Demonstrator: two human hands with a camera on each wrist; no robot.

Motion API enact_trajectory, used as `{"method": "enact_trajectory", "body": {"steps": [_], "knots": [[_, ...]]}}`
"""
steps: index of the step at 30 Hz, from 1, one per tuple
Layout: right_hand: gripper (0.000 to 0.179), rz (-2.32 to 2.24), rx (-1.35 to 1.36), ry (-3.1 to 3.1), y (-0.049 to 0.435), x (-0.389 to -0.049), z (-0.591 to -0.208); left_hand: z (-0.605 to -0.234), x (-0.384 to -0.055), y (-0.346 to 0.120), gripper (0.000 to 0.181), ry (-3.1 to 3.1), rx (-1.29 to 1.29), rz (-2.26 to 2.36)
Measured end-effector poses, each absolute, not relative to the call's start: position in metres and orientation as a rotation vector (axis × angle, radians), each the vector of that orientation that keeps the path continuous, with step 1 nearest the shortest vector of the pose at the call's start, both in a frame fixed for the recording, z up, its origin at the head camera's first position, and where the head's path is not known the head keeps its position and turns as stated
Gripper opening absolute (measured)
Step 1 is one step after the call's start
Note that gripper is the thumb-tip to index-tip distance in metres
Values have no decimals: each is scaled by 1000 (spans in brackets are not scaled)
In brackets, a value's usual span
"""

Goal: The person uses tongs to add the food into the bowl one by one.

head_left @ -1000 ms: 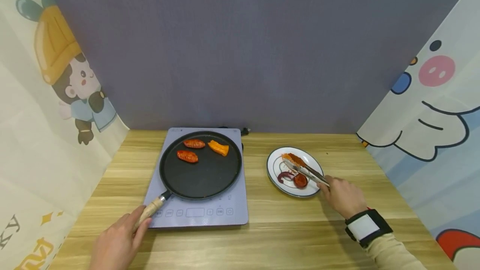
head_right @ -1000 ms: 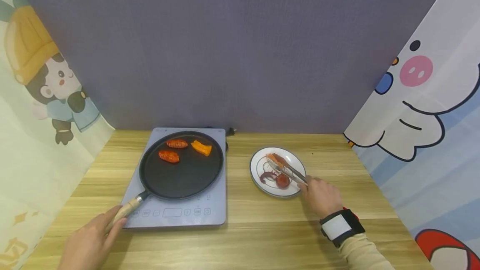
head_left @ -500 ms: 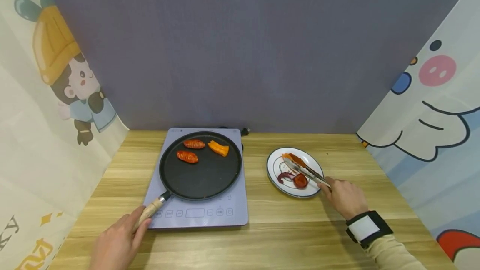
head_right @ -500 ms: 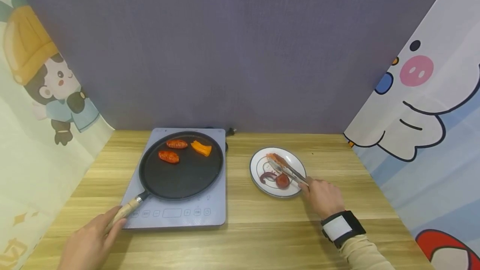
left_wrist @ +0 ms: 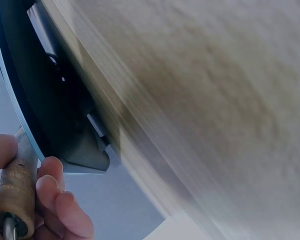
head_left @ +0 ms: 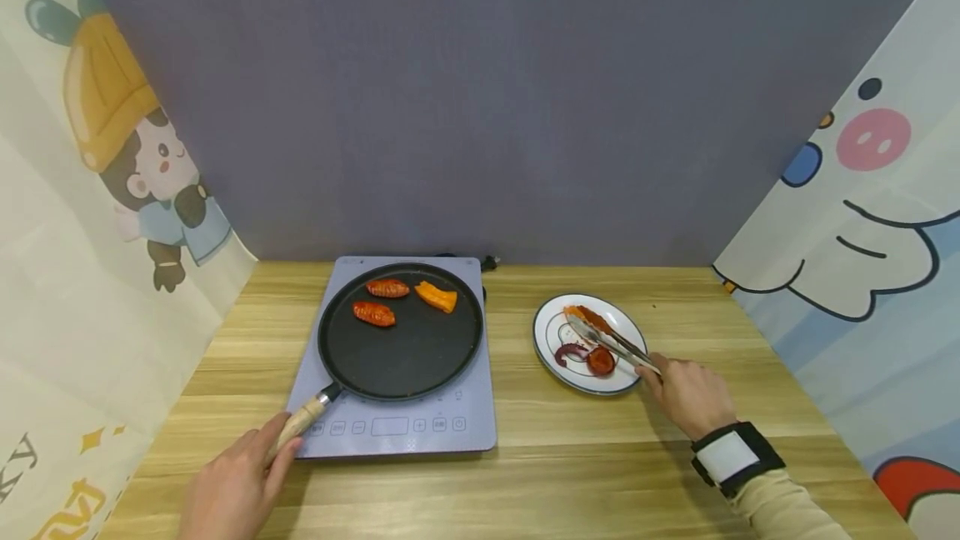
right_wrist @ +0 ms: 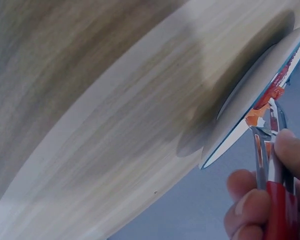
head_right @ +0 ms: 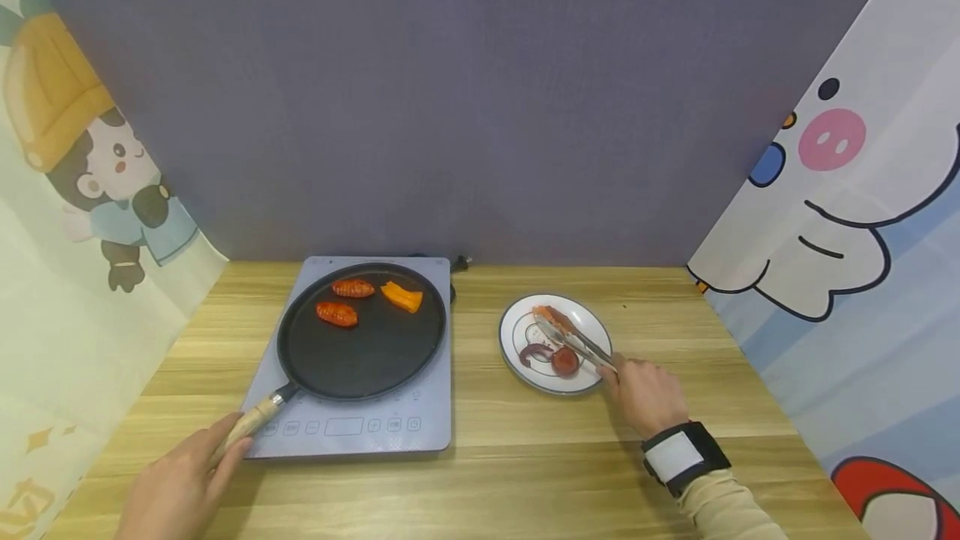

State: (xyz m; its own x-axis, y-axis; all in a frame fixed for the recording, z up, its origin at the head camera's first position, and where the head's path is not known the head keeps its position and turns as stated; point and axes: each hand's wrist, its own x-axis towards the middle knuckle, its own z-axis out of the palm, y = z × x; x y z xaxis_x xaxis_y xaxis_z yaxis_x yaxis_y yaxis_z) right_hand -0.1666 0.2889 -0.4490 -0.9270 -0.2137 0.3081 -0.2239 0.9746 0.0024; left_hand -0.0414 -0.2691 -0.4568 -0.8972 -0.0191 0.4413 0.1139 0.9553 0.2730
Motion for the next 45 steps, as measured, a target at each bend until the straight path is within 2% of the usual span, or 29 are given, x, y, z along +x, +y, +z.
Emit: {"method": "enact_trajectory", "body": {"steps": [45], "knots": [[29, 30, 326, -2762, 286, -166, -439, -458, -42, -269, 39, -2648, -72, -408]]}}
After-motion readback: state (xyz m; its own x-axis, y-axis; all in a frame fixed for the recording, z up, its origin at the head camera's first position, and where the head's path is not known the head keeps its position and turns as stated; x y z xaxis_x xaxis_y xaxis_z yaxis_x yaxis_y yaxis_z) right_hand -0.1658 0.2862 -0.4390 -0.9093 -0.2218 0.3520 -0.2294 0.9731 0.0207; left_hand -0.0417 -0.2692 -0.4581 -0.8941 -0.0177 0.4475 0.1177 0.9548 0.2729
